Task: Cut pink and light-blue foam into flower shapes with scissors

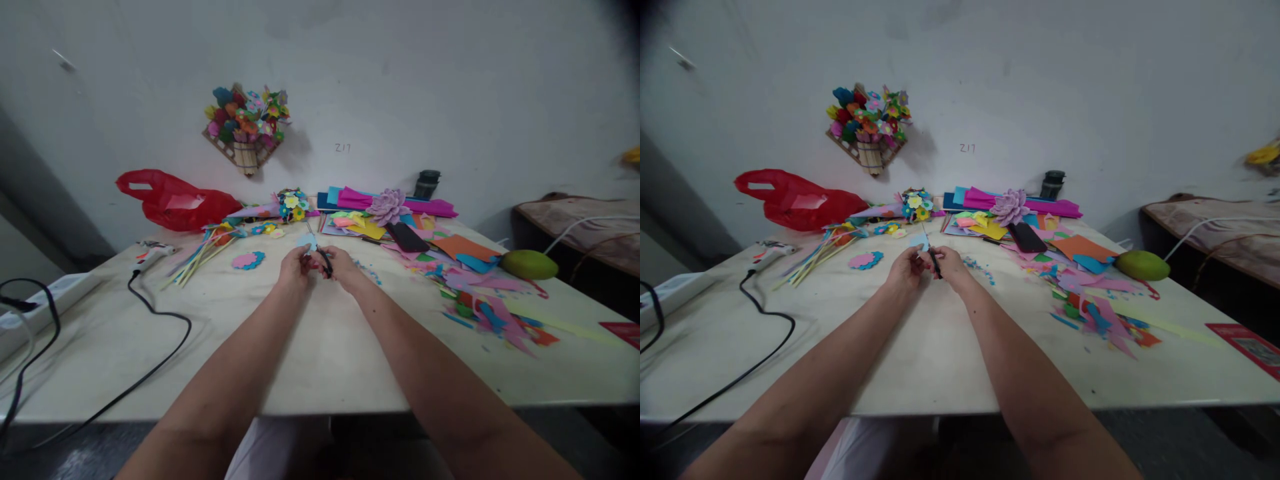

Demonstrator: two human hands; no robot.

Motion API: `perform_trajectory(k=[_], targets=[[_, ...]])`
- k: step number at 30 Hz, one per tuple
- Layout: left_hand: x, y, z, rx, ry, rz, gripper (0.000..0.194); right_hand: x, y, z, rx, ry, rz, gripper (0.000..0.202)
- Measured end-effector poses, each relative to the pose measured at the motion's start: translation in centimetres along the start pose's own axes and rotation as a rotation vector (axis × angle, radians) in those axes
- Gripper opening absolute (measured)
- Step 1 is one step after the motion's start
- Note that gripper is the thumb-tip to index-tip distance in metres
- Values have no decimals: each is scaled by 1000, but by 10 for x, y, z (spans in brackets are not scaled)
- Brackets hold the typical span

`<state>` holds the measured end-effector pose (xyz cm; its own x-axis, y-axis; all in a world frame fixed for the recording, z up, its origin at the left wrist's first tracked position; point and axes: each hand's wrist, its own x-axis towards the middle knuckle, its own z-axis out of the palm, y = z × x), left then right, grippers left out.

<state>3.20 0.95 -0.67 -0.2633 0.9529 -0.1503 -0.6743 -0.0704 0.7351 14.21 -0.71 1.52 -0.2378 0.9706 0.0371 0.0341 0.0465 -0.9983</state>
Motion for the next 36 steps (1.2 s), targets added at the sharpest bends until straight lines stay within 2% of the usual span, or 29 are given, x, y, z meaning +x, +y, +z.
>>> perform_trajectory(k=[7,17,23,25,30,36], targets=[[2,-3,-2,35,-39,17,9,0,1,4,15,37,3,9],[-11,1,5,49,-122,22,11,1,-1,8,-26,65,18,11],[-7,2,2,52,-95,11,14,6,4,8,4,70,17,14],[-4,2,1,47,-47,18,14,7,5,8,24,71,10,16],[1,7,-3,47,20,33,14,8,4,2,53,96,5,21],[1,15,-8,146,-91,7,10,11,1,-15,-14,220,6,27]])
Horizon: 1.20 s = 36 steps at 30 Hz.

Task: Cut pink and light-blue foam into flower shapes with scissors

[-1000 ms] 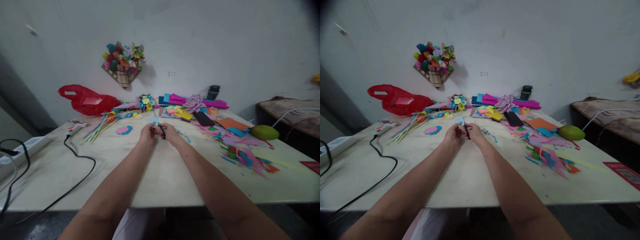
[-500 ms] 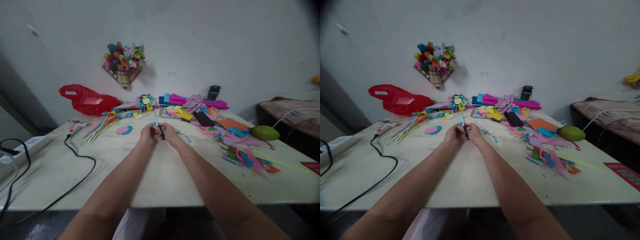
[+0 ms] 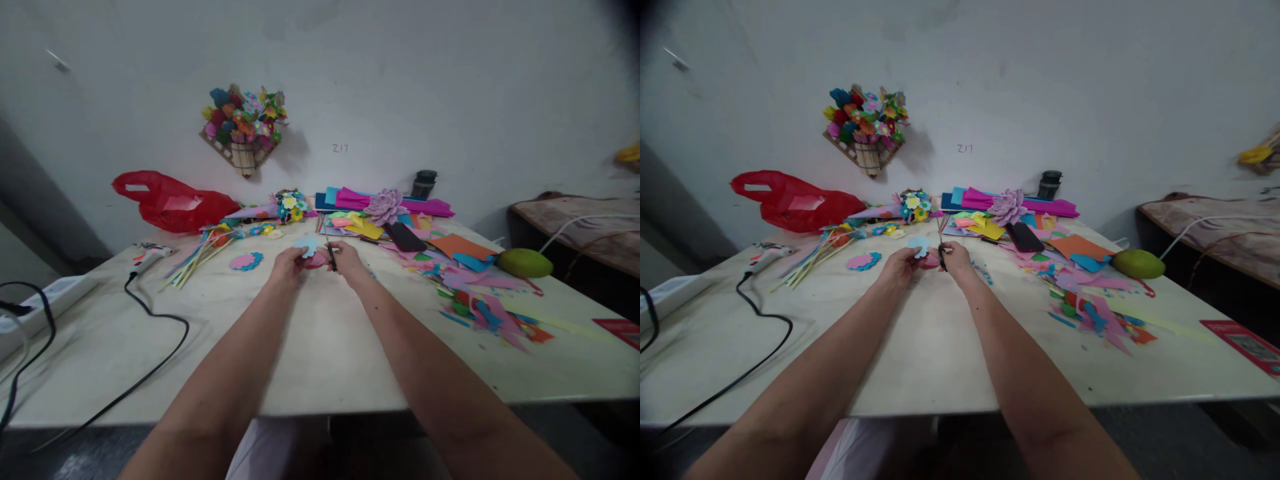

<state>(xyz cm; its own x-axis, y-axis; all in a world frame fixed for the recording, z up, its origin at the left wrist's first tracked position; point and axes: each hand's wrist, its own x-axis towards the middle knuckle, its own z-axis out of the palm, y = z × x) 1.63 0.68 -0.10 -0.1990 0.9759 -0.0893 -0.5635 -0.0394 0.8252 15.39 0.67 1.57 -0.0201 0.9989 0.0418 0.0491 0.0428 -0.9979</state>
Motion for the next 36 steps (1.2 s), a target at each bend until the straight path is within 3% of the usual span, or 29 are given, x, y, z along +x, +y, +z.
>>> perform_trajectory(k=[8,15,25,36], targets=[[-9,2,2,116,-208,-42,11,1,-7,-9,122,24,-14,33],[-9,-2,-1,250,-307,-93,11,3,-6,-13,165,-74,-52,39],[-3,-4,-1,162,-191,5,18,-2,-6,-5,138,-36,4,31],[-3,0,-3,16,-86,96,25,1,1,-6,83,-138,45,25]])
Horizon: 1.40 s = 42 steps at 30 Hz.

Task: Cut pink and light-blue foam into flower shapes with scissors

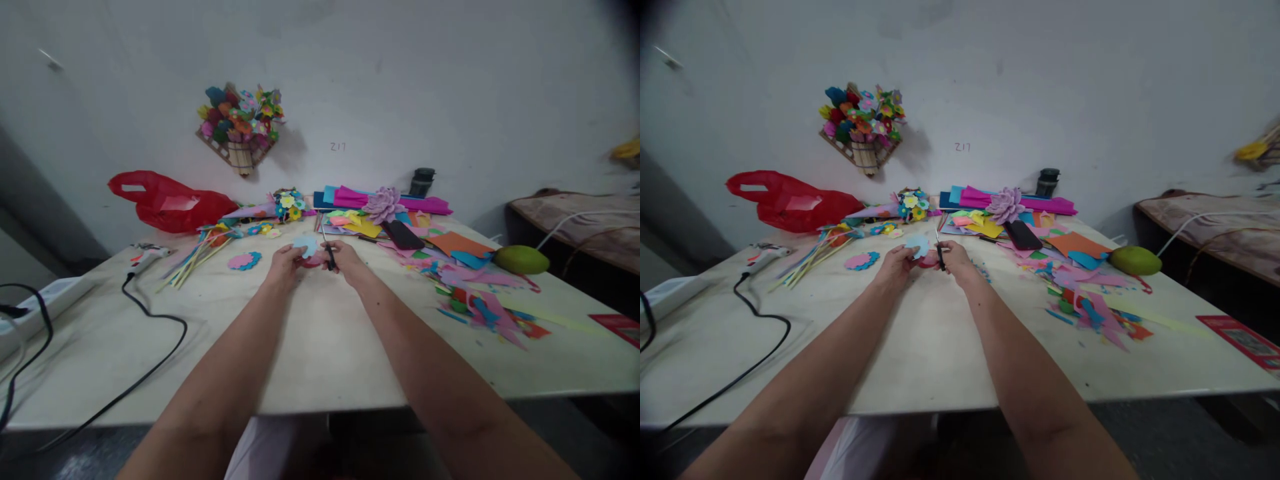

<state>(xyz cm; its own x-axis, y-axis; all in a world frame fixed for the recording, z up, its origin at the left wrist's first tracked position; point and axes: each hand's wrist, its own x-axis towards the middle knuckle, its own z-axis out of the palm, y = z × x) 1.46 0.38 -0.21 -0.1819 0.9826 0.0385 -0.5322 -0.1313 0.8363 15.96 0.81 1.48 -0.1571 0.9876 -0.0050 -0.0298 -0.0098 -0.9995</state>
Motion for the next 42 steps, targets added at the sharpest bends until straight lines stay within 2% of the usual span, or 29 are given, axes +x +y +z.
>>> perform_trajectory(k=[7,15,20,35,42], targets=[[3,0,-3,-55,50,15,16,-4,0,-1,-52,-122,-28,14],[5,0,-4,-134,102,8,13,-3,6,-8,-135,-333,-105,32],[5,2,-3,-147,152,-9,9,-5,6,-10,-216,-429,-81,34],[3,0,2,-222,142,-39,12,-9,4,-3,-269,-438,-34,26],[3,1,2,-229,158,-48,11,-10,5,-4,-231,-464,-67,33]])
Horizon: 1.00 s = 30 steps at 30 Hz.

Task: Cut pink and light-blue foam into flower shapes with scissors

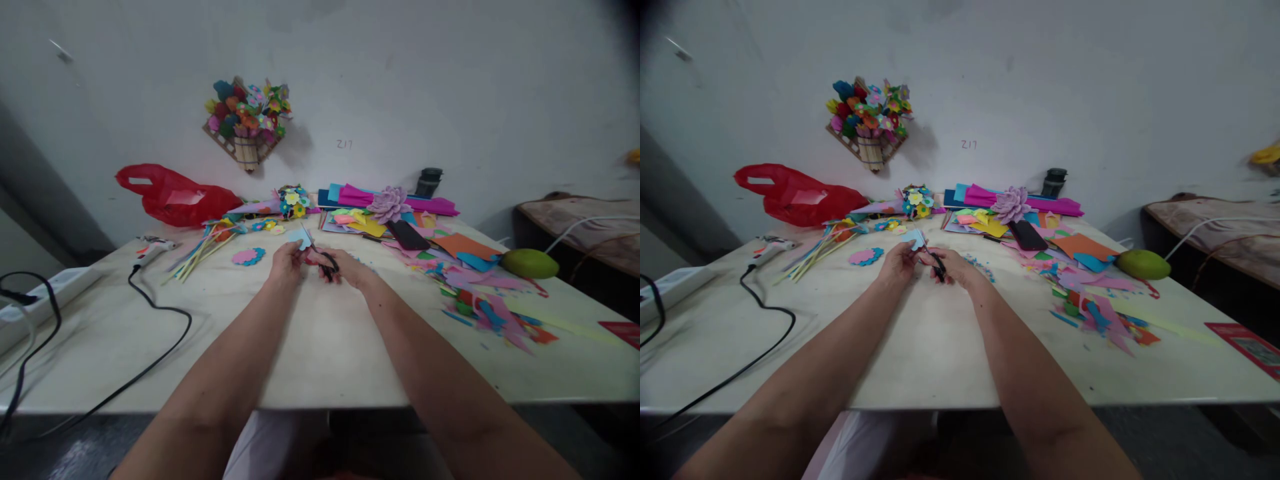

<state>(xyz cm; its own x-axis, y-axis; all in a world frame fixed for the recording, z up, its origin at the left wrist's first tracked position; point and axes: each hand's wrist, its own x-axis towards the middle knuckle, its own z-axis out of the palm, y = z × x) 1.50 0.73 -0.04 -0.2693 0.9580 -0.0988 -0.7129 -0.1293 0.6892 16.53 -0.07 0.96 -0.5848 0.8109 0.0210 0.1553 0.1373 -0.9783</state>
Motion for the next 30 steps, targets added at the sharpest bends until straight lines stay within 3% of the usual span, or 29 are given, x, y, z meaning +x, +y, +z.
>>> perform_trajectory(k=[15,30], targets=[[1,0,-1,7,-6,-6,17,0,-2,3,-12,23,26,29],[-4,6,2,47,-3,-21,10,0,0,0,-7,0,4,28]])
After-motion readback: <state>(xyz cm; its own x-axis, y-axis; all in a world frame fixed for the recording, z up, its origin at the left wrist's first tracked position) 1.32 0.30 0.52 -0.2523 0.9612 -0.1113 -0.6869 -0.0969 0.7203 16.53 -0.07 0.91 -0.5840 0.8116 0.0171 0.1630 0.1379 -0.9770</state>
